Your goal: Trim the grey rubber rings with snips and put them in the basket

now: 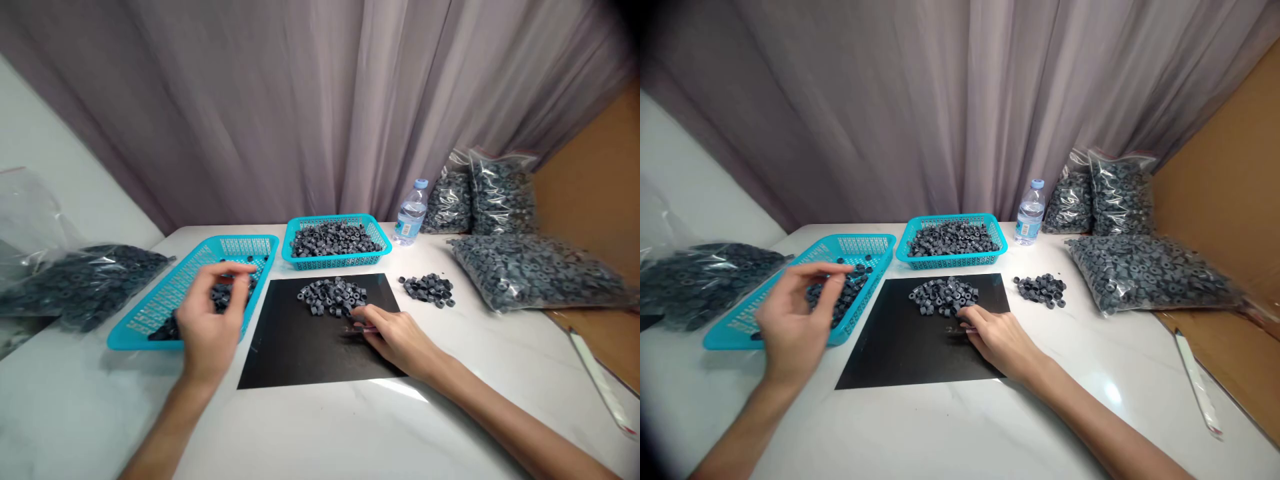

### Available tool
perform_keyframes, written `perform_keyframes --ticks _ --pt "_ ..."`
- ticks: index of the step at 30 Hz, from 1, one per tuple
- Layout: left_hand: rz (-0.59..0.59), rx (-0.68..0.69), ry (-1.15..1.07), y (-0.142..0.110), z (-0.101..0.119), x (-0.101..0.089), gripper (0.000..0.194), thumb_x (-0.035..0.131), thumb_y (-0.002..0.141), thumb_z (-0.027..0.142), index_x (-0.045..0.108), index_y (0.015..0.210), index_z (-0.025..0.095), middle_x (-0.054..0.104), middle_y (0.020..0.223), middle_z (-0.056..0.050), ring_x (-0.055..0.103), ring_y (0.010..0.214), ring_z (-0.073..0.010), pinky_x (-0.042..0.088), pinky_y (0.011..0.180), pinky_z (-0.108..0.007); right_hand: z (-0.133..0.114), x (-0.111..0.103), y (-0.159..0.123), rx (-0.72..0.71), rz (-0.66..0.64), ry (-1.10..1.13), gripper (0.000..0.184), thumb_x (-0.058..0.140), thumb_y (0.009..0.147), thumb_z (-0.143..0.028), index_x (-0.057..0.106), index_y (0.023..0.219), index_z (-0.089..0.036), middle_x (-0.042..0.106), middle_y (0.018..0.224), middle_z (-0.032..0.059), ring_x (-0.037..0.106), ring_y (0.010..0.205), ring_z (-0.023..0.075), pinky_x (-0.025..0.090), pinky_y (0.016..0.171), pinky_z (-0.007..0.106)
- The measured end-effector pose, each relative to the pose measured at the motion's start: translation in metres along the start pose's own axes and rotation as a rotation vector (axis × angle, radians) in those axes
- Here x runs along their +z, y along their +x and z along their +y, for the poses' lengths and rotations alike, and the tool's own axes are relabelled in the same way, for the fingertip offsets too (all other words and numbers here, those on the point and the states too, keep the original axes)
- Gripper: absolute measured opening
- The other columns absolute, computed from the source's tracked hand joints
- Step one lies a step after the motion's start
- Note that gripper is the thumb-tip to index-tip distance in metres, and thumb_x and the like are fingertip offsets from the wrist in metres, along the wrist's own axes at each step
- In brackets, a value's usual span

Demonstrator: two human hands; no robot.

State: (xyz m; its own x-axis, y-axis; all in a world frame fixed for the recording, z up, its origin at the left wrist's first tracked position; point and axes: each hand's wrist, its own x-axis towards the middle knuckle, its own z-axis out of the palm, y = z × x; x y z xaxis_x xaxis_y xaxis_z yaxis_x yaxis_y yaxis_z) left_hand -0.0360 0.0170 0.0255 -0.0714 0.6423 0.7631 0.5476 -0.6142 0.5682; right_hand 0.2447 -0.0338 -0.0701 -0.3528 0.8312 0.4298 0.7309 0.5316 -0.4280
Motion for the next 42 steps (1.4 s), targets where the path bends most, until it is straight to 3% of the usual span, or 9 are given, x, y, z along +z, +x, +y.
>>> perform_keyframes --ticks 5,8,11,17,21,26,31,36,42 --pt "-0.389 0.293 -0.077 -0.041 0.026 0.029 0.028 0.061 0.087 0.003 0.068 0.1 0.027 0.075 0.095 -0.002 0.065 0.095 -0.0222 0.049 0.095 -0.037 0.001 0.007 0.004 0.103 0.104 0.127 0.027 0.048 0.1 -0.019 0.058 0.126 -0.02 0.076 0.1 0.0076 0.073 0.077 0.019 0.057 0.069 0.03" --pt "-0.5 0.201 -0.099 -0.047 0.026 0.042 0.024 0.058 0.09 0.008 0.069 0.1 0.026 0.074 0.094 -0.004 0.063 0.097 -0.0244 0.047 0.095 -0.038 -0.002 0.008 0.007 0.128 0.104 0.215 0.024 0.05 0.101 -0.022 0.061 0.121 -0.021 0.077 0.099 0.0057 0.074 0.078 0.0186 0.058 0.072 0.029" --pt "-0.574 0.061 -0.109 -0.039 0.019 0.051 0.016 0.055 0.094 0.017 0.068 0.097 0.026 0.071 0.096 -0.005 0.062 0.098 -0.0247 0.046 0.093 -0.036 -0.006 0.01 0.011 0.19 0.119 0.284 0.018 0.05 0.102 -0.028 0.063 0.111 -0.02 0.072 0.075 0.0004 0.069 0.062 0.017 0.053 0.057 0.025" --pt "-0.481 -0.312 -0.202 -0.034 0.009 0.056 0.012 0.048 0.102 0.034 0.051 0.095 0.024 0.05 0.069 0.005 0.05 0.061 -0.0152 0.038 0.064 -0.026 -0.007 0.018 0.021 0.28 0.151 0.358 0.019 0.056 0.099 -0.037 0.064 0.102 -0.02 0.058 0.061 -0.0037 0.057 0.053 0.0157 0.042 0.051 0.025" --pt "-0.546 -0.319 -0.176 -0.045 0.005 0.055 0.02 0.045 0.103 0.038 0.047 0.09 0.023 0.032 0.059 0.009 0.033 0.049 -0.0113 0.026 0.053 -0.026 -0.007 0.018 0.022 0.279 0.123 0.371 0.013 0.054 0.098 -0.03 0.064 0.101 -0.022 0.059 0.064 -0.0031 0.055 0.056 0.0162 0.04 0.056 0.025" --pt "-0.642 -0.247 -0.125 -0.055 -0.001 0.059 0.027 0.046 0.102 0.04 0.048 0.082 0.022 0.027 0.06 0.009 0.032 0.051 -0.0101 0.026 0.053 -0.024 -0.006 0.016 0.021 0.287 0.119 0.401 0.012 0.054 0.095 -0.026 0.064 0.092 -0.022 0.059 0.068 -0.0019 0.051 0.058 0.015 0.039 0.059 0.025" --pt "-0.709 -0.149 -0.11 -0.063 -0.003 0.058 0.013 0.063 0.095 0.035 0.059 0.098 0.023 0.049 0.072 0.007 0.048 0.062 -0.0112 0.041 0.063 -0.023 -0.007 0.016 0.02 0.33 0.156 0.477 0.02 0.055 0.098 -0.037 0.064 0.094 -0.019 0.05 0.062 -0.004 0.043 0.055 0.0136 0.034 0.055 0.025" --pt "-0.747 -0.176 -0.215 -0.071 -0.004 0.055 0.046 0.069 0.092 0.031 0.05 0.133 0.029 0.07 0.099 0.002 0.063 0.079 -0.0128 0.052 0.076 -0.024 -0.015 0.017 0.022 0.334 0.105 0.625 0.028 0.059 0.097 -0.045 0.065 0.092 -0.018 0.06 0.073 -0.0002 0.047 0.061 0.0131 0.036 0.057 0.025" --pt "-0.636 -0.241 -0.238 -0.069 -0.006 0.054 0.021 0.072 0.09 0.029 0.068 0.11 0.023 0.07 0.087 0.0 0.065 0.074 -0.0138 0.054 0.072 -0.024 -0.023 0.017 0.03 0.383 0.066 0.802 0.031 0.065 0.095 -0.049 0.065 0.093 -0.018 0.056 0.073 -0.0018 0.046 0.066 0.013 0.036 0.062 0.025"
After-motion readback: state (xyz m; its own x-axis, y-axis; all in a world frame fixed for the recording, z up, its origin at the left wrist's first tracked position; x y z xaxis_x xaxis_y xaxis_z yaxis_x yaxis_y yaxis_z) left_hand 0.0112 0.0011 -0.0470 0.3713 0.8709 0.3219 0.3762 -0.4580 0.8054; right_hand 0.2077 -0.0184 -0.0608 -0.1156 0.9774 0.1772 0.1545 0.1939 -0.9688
